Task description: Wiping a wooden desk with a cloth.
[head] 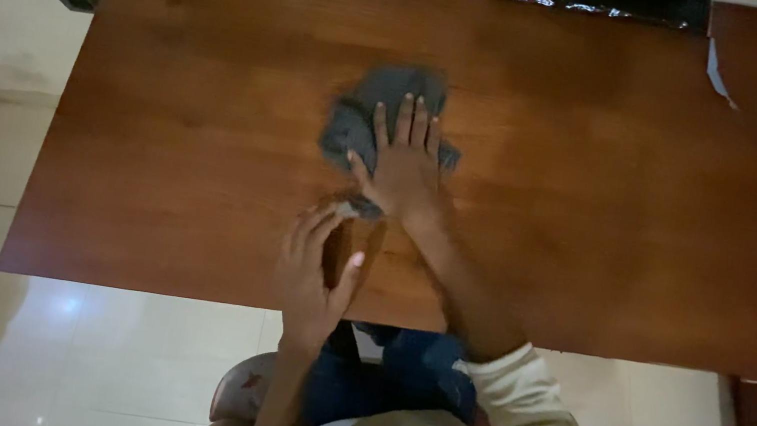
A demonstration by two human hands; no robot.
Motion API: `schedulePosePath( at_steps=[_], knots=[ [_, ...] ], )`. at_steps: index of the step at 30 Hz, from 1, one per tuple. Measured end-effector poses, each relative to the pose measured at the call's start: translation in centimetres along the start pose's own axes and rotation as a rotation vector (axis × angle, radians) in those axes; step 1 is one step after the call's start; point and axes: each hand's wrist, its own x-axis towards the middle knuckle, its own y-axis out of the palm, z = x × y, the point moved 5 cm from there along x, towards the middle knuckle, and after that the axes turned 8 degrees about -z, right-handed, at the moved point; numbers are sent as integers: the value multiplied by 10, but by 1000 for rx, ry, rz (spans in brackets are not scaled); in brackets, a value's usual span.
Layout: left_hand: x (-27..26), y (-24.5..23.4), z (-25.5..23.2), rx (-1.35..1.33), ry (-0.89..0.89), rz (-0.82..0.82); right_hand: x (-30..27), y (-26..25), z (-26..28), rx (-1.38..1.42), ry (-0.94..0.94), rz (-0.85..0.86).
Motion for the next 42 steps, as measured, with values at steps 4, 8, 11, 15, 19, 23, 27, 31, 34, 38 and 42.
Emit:
schedulePosePath(
  at_steps=[4,8,11,15,19,23,27,31,34,38,42],
  knots=[
    [10,8,-19,-52,-9,164,-35,-21,14,-27,-1,104],
    [4,20,-29,36,91,291,-71,-62,34,-178,-35,327],
    [-5,22,-38,17,154,328,-114,-67,33,-89,-63,280],
    [-28,41,-33,90,249,464,-161,-85,32,140,-189,-78],
    [-39,44,-40,110,231,378,-166,-65,30,4,-74,103],
    [-29,47,-32,64,166,345,-156,-73,30,13,-100,-23],
    [-14,54,-28,156,223,325,-135,-77,20,117,-137,61],
    [1,49,-9,38,146,401,-129,-75,9,153,-171,-67],
    [-1,30,3,-136,42,316,-136,-82,-4,236,-82,105],
    [-3,5,2,105,191,37,-168,-114,-54,6,66,-22],
    [-4,4,6,55,173,-37,-232,-106,-169,-116,244,-281]
  ],
)
